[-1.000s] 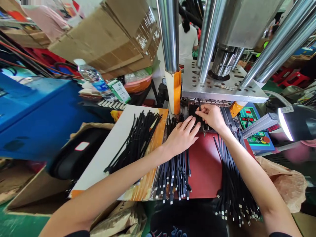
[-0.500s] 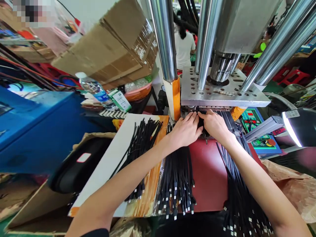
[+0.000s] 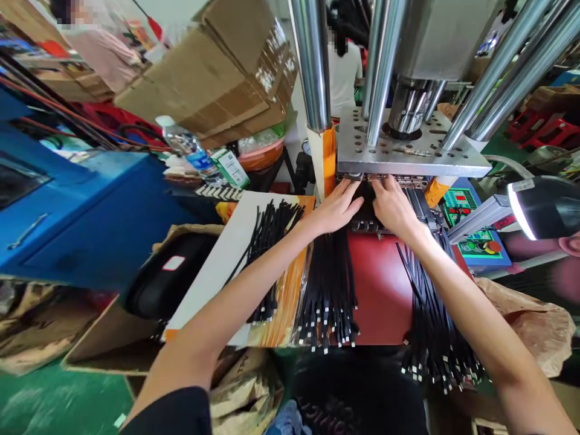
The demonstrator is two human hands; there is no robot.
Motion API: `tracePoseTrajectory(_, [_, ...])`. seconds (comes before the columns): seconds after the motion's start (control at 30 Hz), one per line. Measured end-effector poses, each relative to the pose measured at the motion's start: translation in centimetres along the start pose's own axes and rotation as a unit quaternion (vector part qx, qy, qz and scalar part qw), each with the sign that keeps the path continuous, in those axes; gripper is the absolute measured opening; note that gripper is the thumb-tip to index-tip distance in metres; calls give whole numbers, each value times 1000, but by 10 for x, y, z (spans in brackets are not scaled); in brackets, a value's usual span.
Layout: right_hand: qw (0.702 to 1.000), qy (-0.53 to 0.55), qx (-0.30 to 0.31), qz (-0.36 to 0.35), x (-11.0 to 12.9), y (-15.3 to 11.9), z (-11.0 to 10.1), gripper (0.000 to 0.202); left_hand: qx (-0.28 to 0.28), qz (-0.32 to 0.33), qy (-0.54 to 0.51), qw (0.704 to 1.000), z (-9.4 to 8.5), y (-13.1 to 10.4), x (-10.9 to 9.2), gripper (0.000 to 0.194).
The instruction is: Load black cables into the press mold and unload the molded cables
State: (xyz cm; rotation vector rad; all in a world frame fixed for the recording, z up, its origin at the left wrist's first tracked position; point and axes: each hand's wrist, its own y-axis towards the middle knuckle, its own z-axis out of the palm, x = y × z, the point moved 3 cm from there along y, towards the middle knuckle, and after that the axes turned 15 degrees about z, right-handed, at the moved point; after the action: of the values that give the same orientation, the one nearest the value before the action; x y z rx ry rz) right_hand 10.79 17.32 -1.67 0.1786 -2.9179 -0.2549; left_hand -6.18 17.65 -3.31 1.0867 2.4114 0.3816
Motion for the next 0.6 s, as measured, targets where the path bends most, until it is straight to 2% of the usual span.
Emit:
tracePoseTrajectory(0.03, [999, 42, -29, 6, 0, -37, -1, 45, -33, -5, -49, 998, -7, -26, -16, 54])
tracePoseTrajectory(0.07, [996, 83, -30, 1, 1, -77, 2, 42, -53, -15, -104, 993, -13, -54, -35, 51])
tracePoseTrajectory(0.13, [990, 130, 41, -25, 8, -156, 18, 33, -52, -84, -220, 970, -21, -112, -74, 44])
tracePoseTrajectory(0.17, [988, 132, 81, -21, 11, -190, 28, 26, -35, -131, -281, 950, -23, -139, -93, 39])
tracePoseTrajectory(0.23, [986, 110, 124, 6, 19, -235, 47, 11, -35, -221, -392, 892, -24, -184, -126, 32])
tracePoseTrajectory(0.3, [985, 96, 137, 34, 25, -252, 57, 9, -47, -293, -473, 829, -19, -213, -152, 31])
tracePoseTrajectory(0.37, [978, 136, 148, 54, 28, -252, 55, 13, -44, -345, -540, 766, -8, -228, -174, 35])
tracePoseTrajectory(0.43, [952, 233, 187, 71, 25, -253, 43, 13, -50, -381, -600, 701, 9, -230, -195, 43])
tracePoseTrajectory(0.47, [929, 288, 217, 80, 21, -258, 34, 13, -79, -397, -624, 668, 18, -228, -205, 49])
tracePoseTrajectory(0.53, [872, 376, 302, 82, 12, -279, 18, 15, -175, -428, -653, 600, 36, -221, -223, 55])
tracePoseTrajectory(0.6, [813, 416, 399, 85, -4, -312, 9, 18, -247, -448, -665, 544, 51, -212, -238, 47])
